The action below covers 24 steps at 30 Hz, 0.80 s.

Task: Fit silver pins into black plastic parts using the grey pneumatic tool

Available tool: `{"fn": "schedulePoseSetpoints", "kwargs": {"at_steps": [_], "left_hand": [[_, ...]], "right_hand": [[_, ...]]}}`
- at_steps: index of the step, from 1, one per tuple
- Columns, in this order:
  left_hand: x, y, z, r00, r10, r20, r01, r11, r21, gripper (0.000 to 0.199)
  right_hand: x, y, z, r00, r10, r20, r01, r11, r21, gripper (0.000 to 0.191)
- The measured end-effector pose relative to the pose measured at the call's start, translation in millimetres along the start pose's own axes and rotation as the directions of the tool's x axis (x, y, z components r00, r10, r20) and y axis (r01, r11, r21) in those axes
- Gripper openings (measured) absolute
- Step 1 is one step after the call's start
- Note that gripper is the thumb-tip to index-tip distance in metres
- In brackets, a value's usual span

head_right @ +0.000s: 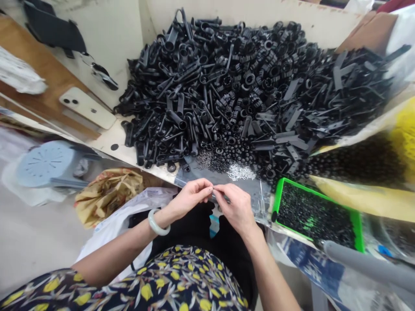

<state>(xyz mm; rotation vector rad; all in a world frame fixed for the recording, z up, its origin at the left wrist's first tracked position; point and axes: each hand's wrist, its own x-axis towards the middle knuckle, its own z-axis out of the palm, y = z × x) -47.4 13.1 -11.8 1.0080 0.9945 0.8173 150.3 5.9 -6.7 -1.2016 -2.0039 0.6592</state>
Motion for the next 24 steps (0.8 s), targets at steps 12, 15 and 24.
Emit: {"fn": "schedulePoseSetpoints", "kwargs": {"at_steps": [12,15,24], "left_hand": [[-9.7,3.5,13.3,0.983,-0.164,0.082,0.183,0.888,-0.421,0.045],[-11.0,-0.6,12.2,0.98,-0.183,0.071,0.196,0.881,-0.43,0.047],[-14.9,-0.2,7.1,0.988,-0.152,0.026,0.15,0.91,-0.386,0.047]], "right_hand": [[-6.2,0.9,19.2,0.97,0.15,-0.19,-0.078,0.938,0.338,0.009],[-7.3,2.3,15.6,0.986,0.008,-0.168,0.018,0.988,0.154,0.012],[-5.2,0.4,12.6,0.994,0.075,-0.079,-0.053,0.968,0.245,0.013]]}}
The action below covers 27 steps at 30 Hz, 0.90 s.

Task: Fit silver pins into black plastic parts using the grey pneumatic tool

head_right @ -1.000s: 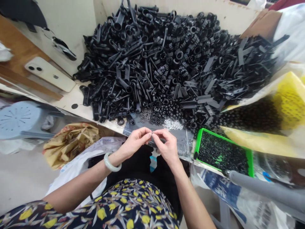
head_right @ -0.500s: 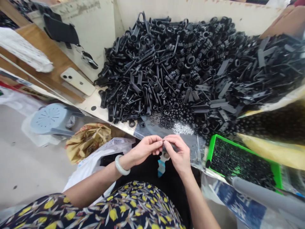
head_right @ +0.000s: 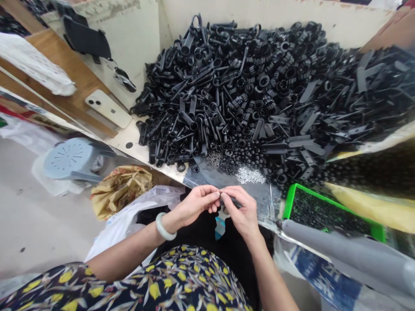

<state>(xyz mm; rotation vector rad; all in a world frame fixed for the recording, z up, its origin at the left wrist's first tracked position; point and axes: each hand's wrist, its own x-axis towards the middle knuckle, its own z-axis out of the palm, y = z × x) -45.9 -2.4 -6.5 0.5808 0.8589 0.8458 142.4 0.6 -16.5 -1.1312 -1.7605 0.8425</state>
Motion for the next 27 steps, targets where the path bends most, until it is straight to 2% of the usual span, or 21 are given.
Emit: {"fn": "schedulePoseSetpoints", "kwargs": {"at_steps": [3,7,14,22,27], "left_hand": [[0.3,-1.1,2.2,0.999,-0.019,-0.034,0.017,0.998,-0.054,0.046],[0.5,-3.8,3.5,0.996,-0.054,-0.073,0.047,0.994,-0.094,0.047],[-0.8,-7.3,4.2,0.995,-0.063,-0.083,0.053,0.991,-0.121,0.047],[1.2,-6.9,3.1,0.994,-0.075,-0.078,0.065,0.99,-0.123,0.044],[0.1,-5.5,4.6,0.99,-0.066,-0.125,0.054,0.994,-0.096,0.044]], "right_hand": [[-0.8,1.0,5.3,0.998,-0.053,-0.039,0.051,0.997,-0.053,0.015],[-1.0,5.1,7.6,0.981,-0.191,-0.008,0.186,0.963,-0.193,0.019],[-3.6,10.6,9.7,0.992,-0.114,-0.048,0.108,0.989,-0.105,0.015],[-5.7,16.4,9.4,0.989,-0.143,-0.029,0.138,0.982,-0.129,0.017],[-3.9,13.2,7.1,0.976,-0.218,0.017,0.216,0.953,-0.213,0.022]]}}
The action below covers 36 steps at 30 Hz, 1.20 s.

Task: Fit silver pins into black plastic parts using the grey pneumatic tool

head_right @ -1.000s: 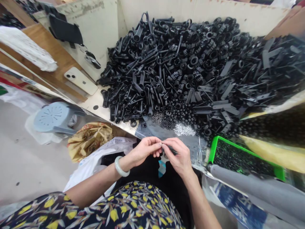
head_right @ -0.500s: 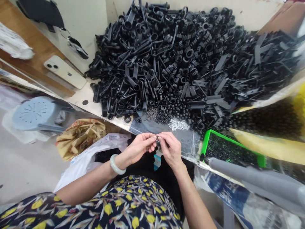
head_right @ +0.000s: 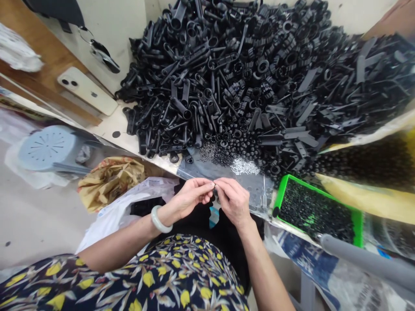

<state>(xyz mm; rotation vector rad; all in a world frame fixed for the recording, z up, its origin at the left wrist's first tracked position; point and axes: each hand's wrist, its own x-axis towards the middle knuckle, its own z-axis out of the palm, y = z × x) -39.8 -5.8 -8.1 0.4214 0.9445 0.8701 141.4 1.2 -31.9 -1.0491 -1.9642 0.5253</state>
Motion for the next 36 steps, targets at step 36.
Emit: {"fn": "schedulePoseSetpoints", "kwargs": {"at_steps": [36], "left_hand": [[3.3,-8.6,7.3,0.999,-0.007,-0.033,0.001,0.986,-0.17,0.036]], "right_hand": [[6.4,-12.3,-7.9,1.0,-0.027,0.013,0.029,0.989,-0.145,0.016]]}}
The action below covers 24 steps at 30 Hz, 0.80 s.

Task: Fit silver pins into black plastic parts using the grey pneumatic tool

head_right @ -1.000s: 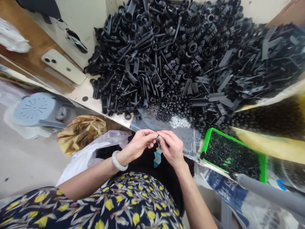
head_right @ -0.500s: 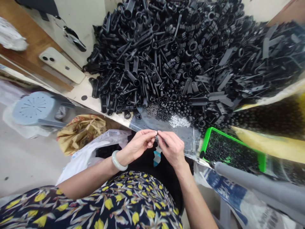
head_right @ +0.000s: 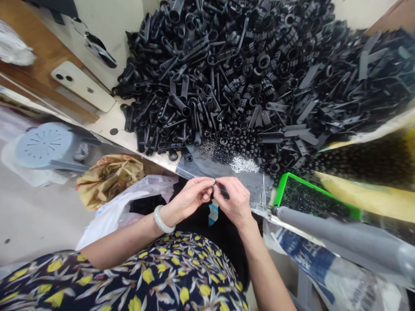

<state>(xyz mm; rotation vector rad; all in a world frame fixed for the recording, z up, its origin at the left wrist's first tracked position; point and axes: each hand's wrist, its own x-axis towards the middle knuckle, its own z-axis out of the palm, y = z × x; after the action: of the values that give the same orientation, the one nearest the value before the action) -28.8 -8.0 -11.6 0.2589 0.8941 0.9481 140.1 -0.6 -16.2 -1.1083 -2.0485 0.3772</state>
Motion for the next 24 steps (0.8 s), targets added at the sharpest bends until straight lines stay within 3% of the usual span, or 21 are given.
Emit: {"fn": "schedulePoseSetpoints", "kwargs": {"at_steps": [16,24], "left_hand": [[1.4,-6.3,5.9,1.0,-0.004,-0.03,0.001,0.996,-0.09,0.035],[1.8,-8.2,1.8,0.999,0.01,-0.032,-0.011,0.999,-0.03,0.037]], "right_hand": [[-5.7,1.5,8.4,0.998,0.032,-0.047,-0.032,0.999,-0.014,0.019],[-6.5,1.1,7.8,0.997,0.067,-0.026,-0.067,0.998,-0.003,0.013]]}}
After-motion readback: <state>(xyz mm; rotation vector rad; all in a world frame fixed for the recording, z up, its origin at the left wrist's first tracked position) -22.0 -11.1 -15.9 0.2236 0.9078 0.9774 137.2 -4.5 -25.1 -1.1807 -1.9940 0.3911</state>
